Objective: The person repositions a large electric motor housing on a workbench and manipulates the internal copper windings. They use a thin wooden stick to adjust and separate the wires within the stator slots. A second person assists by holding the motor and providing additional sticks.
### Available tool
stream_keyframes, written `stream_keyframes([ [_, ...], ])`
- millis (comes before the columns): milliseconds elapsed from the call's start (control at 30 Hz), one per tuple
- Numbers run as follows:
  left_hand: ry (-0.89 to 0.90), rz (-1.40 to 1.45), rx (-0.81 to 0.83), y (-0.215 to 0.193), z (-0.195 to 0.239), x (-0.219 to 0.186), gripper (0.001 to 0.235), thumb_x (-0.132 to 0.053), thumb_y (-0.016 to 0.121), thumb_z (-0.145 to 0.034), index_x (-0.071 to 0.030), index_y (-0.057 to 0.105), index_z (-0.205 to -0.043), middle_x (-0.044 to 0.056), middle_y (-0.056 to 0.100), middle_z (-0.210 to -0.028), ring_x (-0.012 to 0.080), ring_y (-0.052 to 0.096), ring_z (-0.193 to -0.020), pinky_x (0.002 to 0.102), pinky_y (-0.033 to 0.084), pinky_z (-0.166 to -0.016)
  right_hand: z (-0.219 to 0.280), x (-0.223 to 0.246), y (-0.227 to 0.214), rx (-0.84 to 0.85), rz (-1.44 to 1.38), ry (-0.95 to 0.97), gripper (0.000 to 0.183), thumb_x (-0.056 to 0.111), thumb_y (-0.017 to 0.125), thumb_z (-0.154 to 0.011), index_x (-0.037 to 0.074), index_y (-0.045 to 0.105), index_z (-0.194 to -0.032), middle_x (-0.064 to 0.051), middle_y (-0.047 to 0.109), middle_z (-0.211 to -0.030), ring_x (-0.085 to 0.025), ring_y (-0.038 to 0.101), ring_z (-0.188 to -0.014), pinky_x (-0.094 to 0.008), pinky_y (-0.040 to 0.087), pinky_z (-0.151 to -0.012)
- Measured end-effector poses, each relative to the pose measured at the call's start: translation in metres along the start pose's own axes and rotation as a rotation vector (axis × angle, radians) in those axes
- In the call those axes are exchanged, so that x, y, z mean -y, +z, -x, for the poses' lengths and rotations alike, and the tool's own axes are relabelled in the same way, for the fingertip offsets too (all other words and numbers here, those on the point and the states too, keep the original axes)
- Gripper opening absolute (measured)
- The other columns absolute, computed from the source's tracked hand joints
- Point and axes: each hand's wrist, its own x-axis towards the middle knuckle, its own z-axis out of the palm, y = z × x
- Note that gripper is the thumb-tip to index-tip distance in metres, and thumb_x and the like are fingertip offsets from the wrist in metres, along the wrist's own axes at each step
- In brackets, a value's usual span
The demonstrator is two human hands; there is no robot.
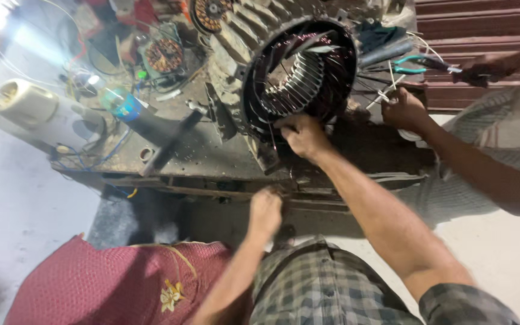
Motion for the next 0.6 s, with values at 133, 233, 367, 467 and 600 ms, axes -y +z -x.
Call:
stream_keyframes([
  [133, -0.67, 0.696, -0.042, 0.006, -0.048, 0.058, 0.018, -0.01, 0.057, -0.105, -0.001, 0.071, -0.112, 0.001, 0.073, -0.096, 0.0107, 0.062, -0.086, 0.026, 0.05, -0.077, 0.062, 0.001, -0.012, 0.054, 0.028, 0.006, 0.028, 0.012, 0.062, -0.094, 0.001, 0.075, -0.116, -0.017, 0.078, -0.105, -0.023, 0.072, -0.095, -0.034, 0.055, -0.085],
  [233, -1.035, 1.104, -0.106, 0.025, -0.092, 0.067, 0.023, -0.015, 0.057, -0.106, -0.004, 0.072, -0.118, -0.002, 0.065, -0.084, 0.0082, 0.053, -0.068, 0.025, 0.042, -0.058, 0.101, 0.009, -0.025, 0.052, 0.062, -0.034, 0.03, 0.013, 0.061, -0.094, -0.005, 0.071, -0.117, -0.016, 0.077, -0.106, -0.018, 0.073, -0.096, -0.034, 0.056, -0.086],
  [367, -1.305, 1.307, -0.185, 0.041, -0.115, 0.063, 0.024, -0.018, 0.056, -0.107, -0.003, 0.067, -0.121, 0.002, 0.068, -0.08, 0.0103, 0.046, -0.059, 0.025, 0.034, -0.051, 0.146, 0.018, -0.027, 0.124, 0.069, 0.528, 0.034, 0.009, 0.055, -0.097, 0.006, 0.072, -0.127, -0.02, 0.078, -0.095, -0.035, 0.07, -0.078, -0.048, 0.055, -0.072],
  [467, -1.296, 1.396, -0.419, 0.052, -0.11, 0.064, 0.023, -0.003, 0.056, -0.102, -0.001, 0.066, -0.123, -0.003, 0.076, -0.103, 0.0034, 0.067, -0.094, 0.019, 0.054, -0.084, 0.181, 0.012, -0.027, 0.088, 0.039, 0.278, 0.028, 0.007, 0.061, -0.088, -0.001, 0.073, -0.111, -0.016, 0.079, -0.091, -0.025, 0.074, -0.084, -0.039, 0.059, -0.076],
  [600, -1.093, 1.22, -0.244, 0.046, -0.084, 0.055, 0.02, -0.006, 0.058, -0.106, 0.002, 0.069, -0.12, -0.003, 0.058, -0.081, 0.0071, 0.05, -0.072, 0.022, 0.041, -0.063, 0.202, -0.009, -0.039, 0.118, 0.174, 0.365, 0.025, 0.012, 0.065, -0.088, 0.0, 0.075, -0.108, -0.016, 0.08, -0.095, -0.023, 0.078, -0.088, -0.036, 0.061, -0.079],
])
